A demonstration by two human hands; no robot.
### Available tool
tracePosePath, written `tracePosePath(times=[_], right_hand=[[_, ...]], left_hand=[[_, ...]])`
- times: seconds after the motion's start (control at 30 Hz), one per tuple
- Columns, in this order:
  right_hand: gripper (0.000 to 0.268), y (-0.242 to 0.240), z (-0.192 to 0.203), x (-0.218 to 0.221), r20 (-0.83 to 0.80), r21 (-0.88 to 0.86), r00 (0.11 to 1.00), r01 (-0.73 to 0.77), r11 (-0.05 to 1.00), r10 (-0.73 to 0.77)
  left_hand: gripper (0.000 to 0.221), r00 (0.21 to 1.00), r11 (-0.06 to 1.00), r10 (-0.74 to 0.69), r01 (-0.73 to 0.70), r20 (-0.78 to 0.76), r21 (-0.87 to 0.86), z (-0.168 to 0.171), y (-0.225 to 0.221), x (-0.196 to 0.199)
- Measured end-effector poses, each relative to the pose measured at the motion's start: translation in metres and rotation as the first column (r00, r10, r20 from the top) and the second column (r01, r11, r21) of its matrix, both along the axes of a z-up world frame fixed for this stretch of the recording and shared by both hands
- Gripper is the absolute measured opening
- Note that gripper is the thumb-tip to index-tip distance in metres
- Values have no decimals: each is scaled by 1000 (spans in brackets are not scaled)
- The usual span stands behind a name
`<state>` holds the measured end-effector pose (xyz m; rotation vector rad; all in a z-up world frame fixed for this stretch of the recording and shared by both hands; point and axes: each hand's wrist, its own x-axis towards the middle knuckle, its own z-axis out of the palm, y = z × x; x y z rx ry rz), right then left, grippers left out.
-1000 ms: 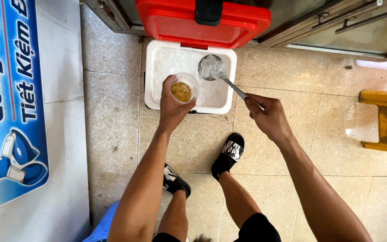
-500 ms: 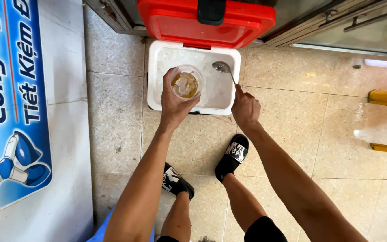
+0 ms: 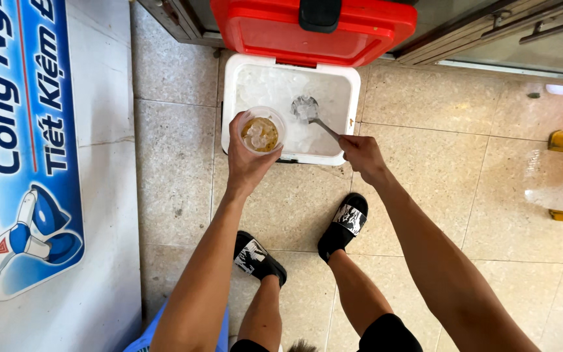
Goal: The person adds sliced meat and cucumbers to a styrofoam container, uses scissors to cut pieces of meat, and packs the container into a plastic bag. The person then prepares a pomegranate drink in a plastic cup, squeezing a citrus fruit into it and adding ice using a ladle.
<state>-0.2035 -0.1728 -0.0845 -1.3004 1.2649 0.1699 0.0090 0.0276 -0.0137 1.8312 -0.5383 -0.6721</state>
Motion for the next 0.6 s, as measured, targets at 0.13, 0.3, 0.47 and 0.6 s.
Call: tracePosePath(times=[0.13, 0.3, 0.47, 0.6], right_hand=[[33, -5, 70, -4, -58, -87, 998, -27, 996, 22], [32, -7, 172, -16, -55, -331, 986, -165, 929, 155], [30, 26, 209, -14, -167, -567, 912, -400, 719, 376], [34, 44, 214, -15, -30, -824, 934, -224, 520, 356]], left_hand=[[98, 1000, 1000, -14, 15, -24, 12, -1, -7, -5], [97, 998, 999, -41, 40, -43, -21, 3, -33, -15], [99, 987, 996, -89, 89, -134, -8, 19, -66, -25], [99, 993, 981, -112, 104, -39, -161, 28, -72, -28]])
